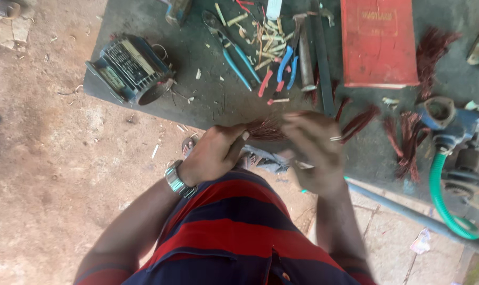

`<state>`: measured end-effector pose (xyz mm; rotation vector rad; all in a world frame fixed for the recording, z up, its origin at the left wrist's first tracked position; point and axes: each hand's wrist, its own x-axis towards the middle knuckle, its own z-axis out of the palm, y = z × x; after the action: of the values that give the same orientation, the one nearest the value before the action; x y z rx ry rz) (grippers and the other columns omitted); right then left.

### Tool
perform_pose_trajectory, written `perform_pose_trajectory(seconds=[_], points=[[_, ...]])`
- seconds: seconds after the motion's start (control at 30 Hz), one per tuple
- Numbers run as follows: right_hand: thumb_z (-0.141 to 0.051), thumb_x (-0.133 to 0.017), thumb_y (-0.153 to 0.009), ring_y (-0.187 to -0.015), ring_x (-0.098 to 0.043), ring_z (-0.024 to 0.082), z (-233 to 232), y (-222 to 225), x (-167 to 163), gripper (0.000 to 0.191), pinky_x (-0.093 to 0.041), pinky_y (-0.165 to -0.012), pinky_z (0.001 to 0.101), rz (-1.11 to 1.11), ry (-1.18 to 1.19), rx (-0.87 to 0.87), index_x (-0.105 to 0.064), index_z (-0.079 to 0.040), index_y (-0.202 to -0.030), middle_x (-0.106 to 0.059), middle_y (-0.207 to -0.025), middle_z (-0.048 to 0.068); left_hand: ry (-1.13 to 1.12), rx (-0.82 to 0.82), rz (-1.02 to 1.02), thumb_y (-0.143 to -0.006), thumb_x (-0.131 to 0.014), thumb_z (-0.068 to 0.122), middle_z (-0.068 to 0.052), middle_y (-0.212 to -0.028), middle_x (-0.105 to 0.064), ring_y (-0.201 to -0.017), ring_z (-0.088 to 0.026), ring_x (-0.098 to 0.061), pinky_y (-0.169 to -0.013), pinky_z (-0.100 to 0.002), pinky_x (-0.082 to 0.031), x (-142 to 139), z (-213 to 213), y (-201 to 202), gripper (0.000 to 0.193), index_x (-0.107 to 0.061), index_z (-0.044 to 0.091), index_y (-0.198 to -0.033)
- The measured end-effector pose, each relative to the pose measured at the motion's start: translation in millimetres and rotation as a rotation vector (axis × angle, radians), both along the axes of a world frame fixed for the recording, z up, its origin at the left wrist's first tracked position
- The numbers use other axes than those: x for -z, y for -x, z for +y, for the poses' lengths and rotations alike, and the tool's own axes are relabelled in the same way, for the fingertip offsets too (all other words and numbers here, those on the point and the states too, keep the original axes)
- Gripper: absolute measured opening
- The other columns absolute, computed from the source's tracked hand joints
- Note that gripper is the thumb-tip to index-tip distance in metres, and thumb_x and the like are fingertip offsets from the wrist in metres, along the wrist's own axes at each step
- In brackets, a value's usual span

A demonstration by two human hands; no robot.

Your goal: The person strips and twists copper wires, then uses a screwdriver to adjust components inside a motor housing. The person works at a cluttered workbench with tools and wire scraps visible.

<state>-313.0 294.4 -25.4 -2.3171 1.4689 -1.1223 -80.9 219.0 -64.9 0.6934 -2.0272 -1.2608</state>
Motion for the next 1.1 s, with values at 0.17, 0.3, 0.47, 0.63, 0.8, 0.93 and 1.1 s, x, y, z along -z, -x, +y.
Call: perform_pose_trajectory(seconds=[0.17,0.3,0.47,0.63,0.8,0.93,1.1], points=[[-0.029,-0.079,-0.085,-0.127,-0.056,0.026,-20.9,-12.8,-18.5,0.055,-0.030,-0.118,0.0509,0.415,-0.129,-0.156,-0.065,-0.005,-0.132,-0.068,-0.119,0.009,0.003,0.152,-0.007,-0.091,-0.056,-0.002,-0.022,-0.087,-0.072,-0.075,-0.033,-0.075,-0.069,-0.040,-0.059,2.0,-1.2,10.7,0.016,-0.063,-0.003,-0.106],[-0.028,-0.077,-0.086,-0.109,-0.061,0.023,-31.4,-17.3,-15.3,0.041,-0.033,-0.117,0.0504,0.375,-0.309,-0.194,-0.068,-0.005,-0.119,-0.068,-0.098,0.005,-0.035,0.126,0.009,-0.095,-0.058,0.000,-0.022,-0.085,-0.071,-0.075,-0.036,-0.074,-0.067,-0.043,-0.056,-4.5,-4.4,4.7,0.009,-0.063,-0.005,-0.100],[-0.020,-0.071,-0.096,-0.092,-0.061,0.025,-30.8,-8.7,7.2,0.019,-0.047,-0.082,0.0392,0.076,-0.396,-0.197,-0.062,-0.004,-0.099,-0.063,-0.093,0.009,-0.079,0.156,0.024,-0.101,-0.057,0.002,-0.022,-0.082,-0.070,-0.076,-0.037,-0.073,-0.067,-0.045,-0.053,-14.2,-8.8,2.7,0.009,-0.062,-0.005,-0.098],[-0.025,-0.057,-0.106,-0.055,-0.048,0.011,-34.0,1.1,39.7,0.029,-0.039,-0.051,0.0311,-0.383,-0.907,-0.123,-0.068,-0.003,-0.091,-0.052,-0.060,-0.001,-0.006,0.160,-0.060,-0.091,-0.058,-0.002,-0.024,-0.082,-0.068,-0.075,-0.041,-0.070,-0.066,-0.047,-0.051,-21.0,-7.1,2.7,0.015,-0.057,-0.005,-0.105],[-0.025,-0.058,-0.109,-0.055,-0.046,0.010,-35.1,7.3,49.8,0.037,-0.038,-0.049,0.0296,-0.625,-1.054,-0.147,-0.067,0.004,-0.089,-0.050,-0.063,0.000,0.308,0.056,-0.191,-0.081,-0.060,-0.004,-0.026,-0.081,-0.067,-0.072,-0.044,-0.067,-0.060,-0.048,-0.053,-9.7,-1.7,16.4,0.037,-0.056,-0.010,-0.117],[-0.021,-0.062,-0.103,-0.082,-0.060,0.008,-29.5,9.3,38.3,0.027,-0.050,-0.069,0.0254,-0.422,-0.605,-0.072,-0.068,0.004,-0.111,-0.066,-0.092,0.006,0.135,0.065,-0.132,-0.083,-0.054,-0.008,-0.016,-0.068,-0.067,-0.058,-0.028,-0.069,-0.055,-0.038,-0.056,5.8,-5.3,22.1,0.025,-0.063,-0.003,-0.106],[-0.008,-0.065,-0.109,-0.108,-0.068,0.011,-2.9,24.9,26.9,0.026,-0.056,-0.095,0.0266,-0.496,-0.230,0.277,-0.064,0.001,-0.133,-0.070,-0.118,0.010,-0.022,-0.081,-0.021,-0.101,-0.058,0.001,-0.013,-0.063,-0.059,-0.047,-0.018,-0.056,-0.047,-0.034,-0.043,9.6,-11.7,14.4,0.008,-0.063,-0.002,-0.096]])
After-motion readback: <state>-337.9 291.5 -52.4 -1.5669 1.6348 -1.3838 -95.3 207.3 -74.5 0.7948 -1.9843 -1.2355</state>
